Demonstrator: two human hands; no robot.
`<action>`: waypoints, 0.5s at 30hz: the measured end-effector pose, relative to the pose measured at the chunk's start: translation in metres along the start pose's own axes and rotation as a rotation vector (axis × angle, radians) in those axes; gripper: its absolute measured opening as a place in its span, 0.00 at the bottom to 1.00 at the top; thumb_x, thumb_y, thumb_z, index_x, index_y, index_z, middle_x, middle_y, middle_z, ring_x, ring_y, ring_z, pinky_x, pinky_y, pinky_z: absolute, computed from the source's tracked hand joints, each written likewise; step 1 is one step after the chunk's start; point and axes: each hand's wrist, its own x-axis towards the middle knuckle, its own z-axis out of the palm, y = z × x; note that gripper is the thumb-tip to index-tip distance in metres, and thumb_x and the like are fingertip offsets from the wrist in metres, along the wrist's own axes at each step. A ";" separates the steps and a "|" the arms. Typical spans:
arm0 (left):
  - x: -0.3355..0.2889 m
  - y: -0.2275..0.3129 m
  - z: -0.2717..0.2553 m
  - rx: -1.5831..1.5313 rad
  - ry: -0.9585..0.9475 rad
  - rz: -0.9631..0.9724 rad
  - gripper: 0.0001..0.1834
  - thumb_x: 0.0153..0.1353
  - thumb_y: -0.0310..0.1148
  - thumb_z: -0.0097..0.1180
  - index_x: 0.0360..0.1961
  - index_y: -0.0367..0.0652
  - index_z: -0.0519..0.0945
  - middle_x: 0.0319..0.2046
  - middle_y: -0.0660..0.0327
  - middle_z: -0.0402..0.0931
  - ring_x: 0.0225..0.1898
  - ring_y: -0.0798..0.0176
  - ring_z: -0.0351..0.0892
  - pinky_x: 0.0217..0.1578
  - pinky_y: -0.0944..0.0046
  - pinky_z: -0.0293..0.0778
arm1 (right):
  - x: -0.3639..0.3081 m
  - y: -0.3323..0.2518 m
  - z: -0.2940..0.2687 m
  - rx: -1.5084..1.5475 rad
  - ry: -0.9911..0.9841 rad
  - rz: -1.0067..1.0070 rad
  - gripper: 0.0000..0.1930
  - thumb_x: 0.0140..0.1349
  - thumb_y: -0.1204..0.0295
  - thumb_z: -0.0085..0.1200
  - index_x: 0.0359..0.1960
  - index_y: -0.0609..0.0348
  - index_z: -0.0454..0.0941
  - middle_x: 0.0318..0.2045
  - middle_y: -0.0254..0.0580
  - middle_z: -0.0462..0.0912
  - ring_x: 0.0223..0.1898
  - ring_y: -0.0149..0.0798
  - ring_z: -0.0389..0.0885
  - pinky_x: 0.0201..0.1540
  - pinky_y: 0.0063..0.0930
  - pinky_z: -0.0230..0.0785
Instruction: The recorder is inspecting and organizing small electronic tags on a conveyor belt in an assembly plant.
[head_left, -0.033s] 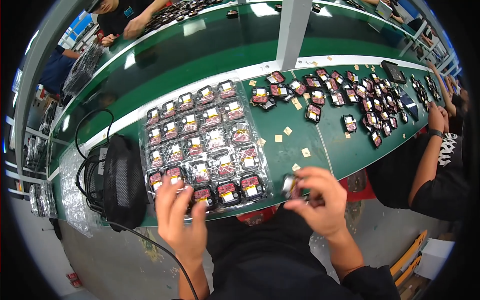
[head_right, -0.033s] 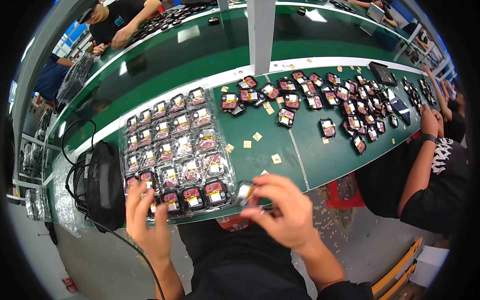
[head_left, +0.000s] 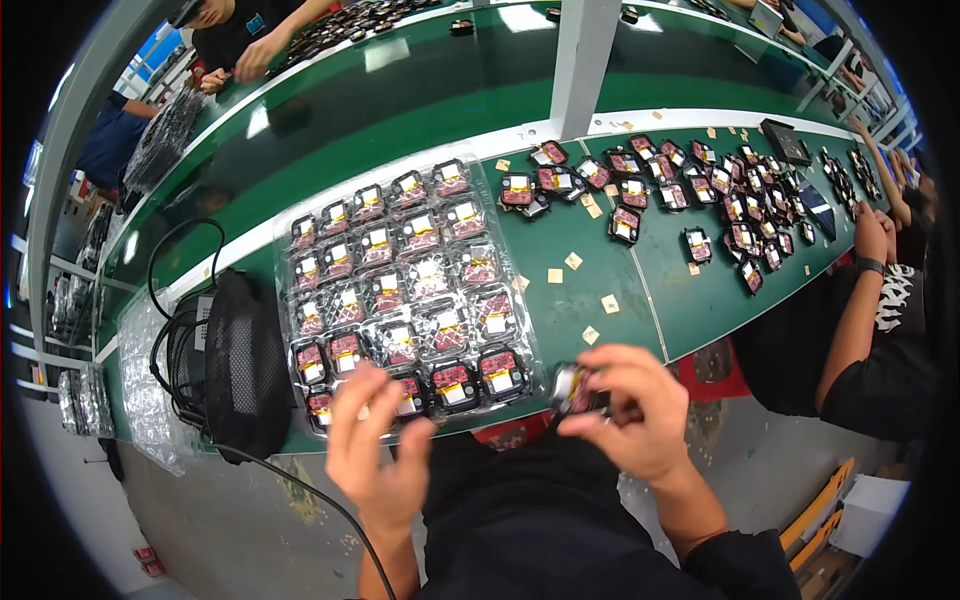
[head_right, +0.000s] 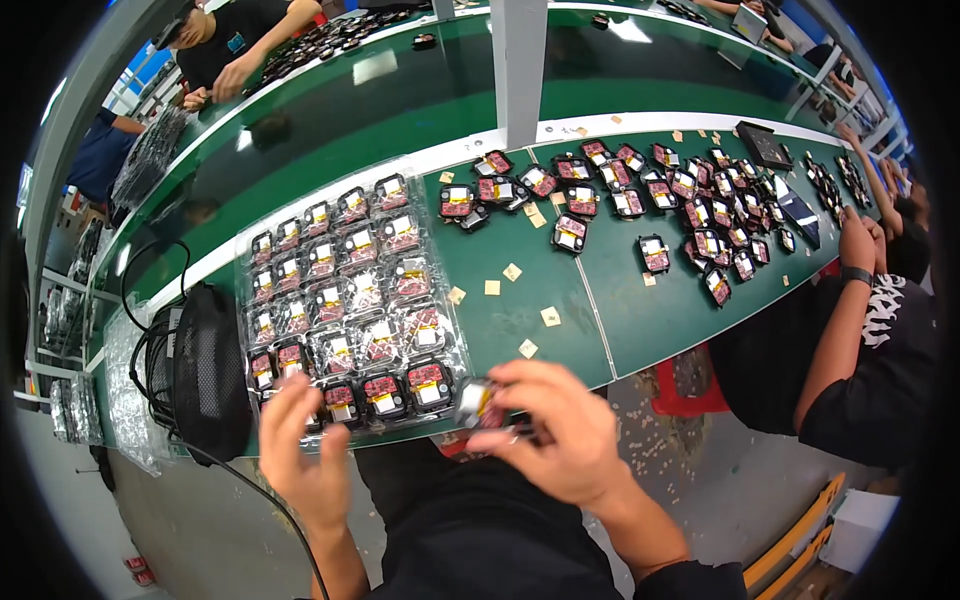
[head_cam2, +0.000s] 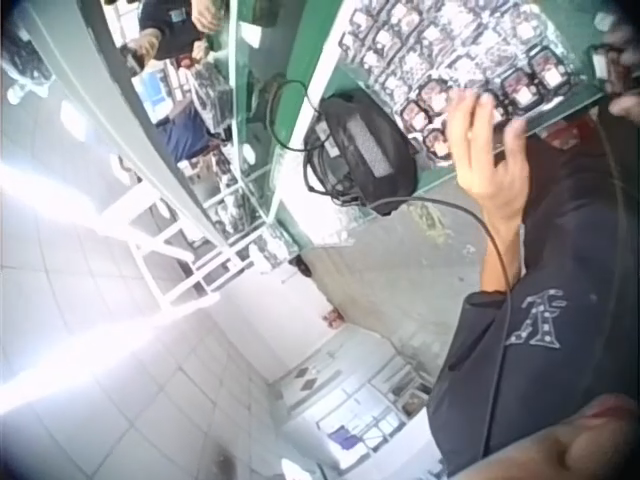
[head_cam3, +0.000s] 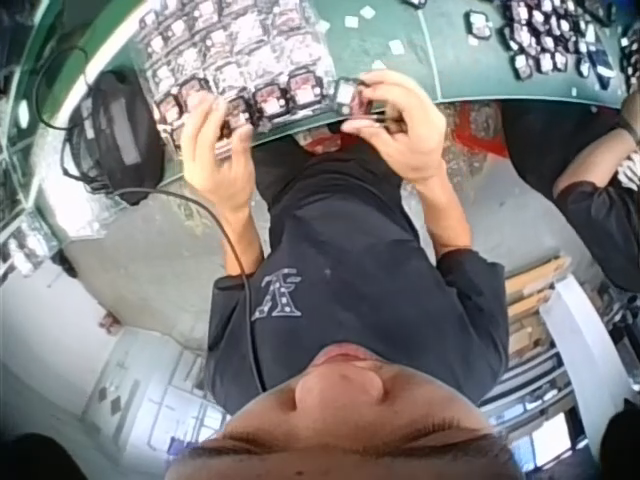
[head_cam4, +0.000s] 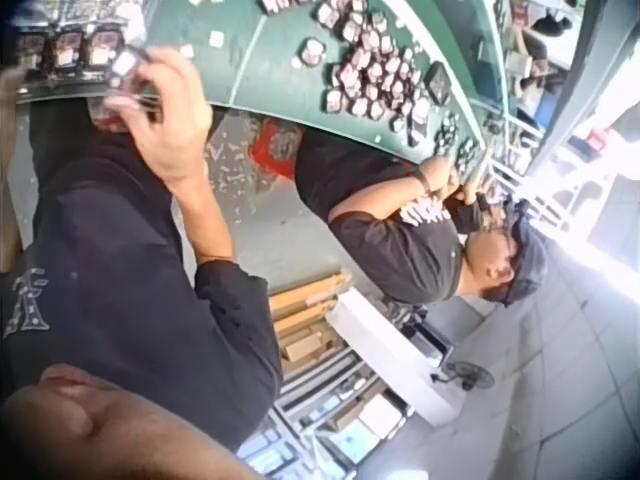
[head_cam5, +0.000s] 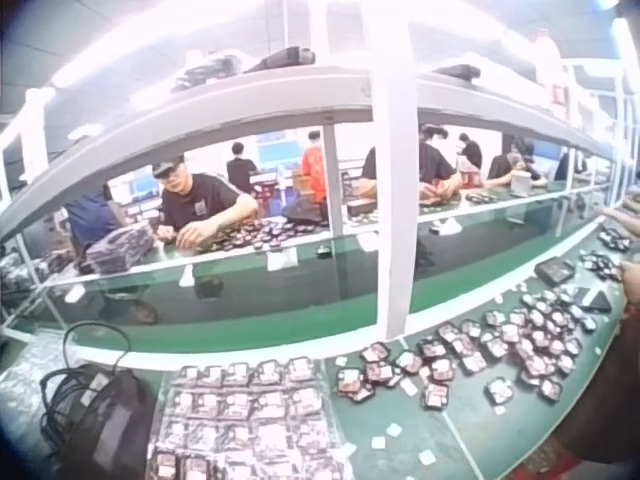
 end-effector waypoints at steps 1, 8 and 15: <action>-0.006 0.006 0.004 -0.216 -0.065 -0.040 0.27 0.60 0.40 0.74 0.53 0.30 0.82 0.55 0.44 0.80 0.59 0.40 0.80 0.59 0.45 0.77 | -0.004 -0.006 0.004 0.055 -0.033 0.011 0.25 0.47 0.65 0.81 0.43 0.60 0.80 0.48 0.50 0.86 0.35 0.37 0.87 0.29 0.24 0.78; -0.031 0.038 0.032 -1.222 -0.248 -0.522 0.37 0.61 0.37 0.74 0.64 0.26 0.73 0.66 0.42 0.69 0.63 0.45 0.77 0.64 0.50 0.75 | -0.006 -0.022 0.019 0.222 -0.180 -0.047 0.27 0.49 0.59 0.79 0.44 0.59 0.79 0.50 0.50 0.85 0.34 0.38 0.87 0.32 0.26 0.81; -0.035 0.033 0.035 -1.313 -0.125 -0.525 0.35 0.60 0.37 0.75 0.63 0.27 0.74 0.64 0.43 0.70 0.62 0.43 0.78 0.63 0.47 0.76 | -0.001 -0.024 0.015 0.026 -0.200 -0.015 0.18 0.54 0.76 0.72 0.46 0.63 0.82 0.40 0.44 0.81 0.32 0.39 0.85 0.30 0.30 0.80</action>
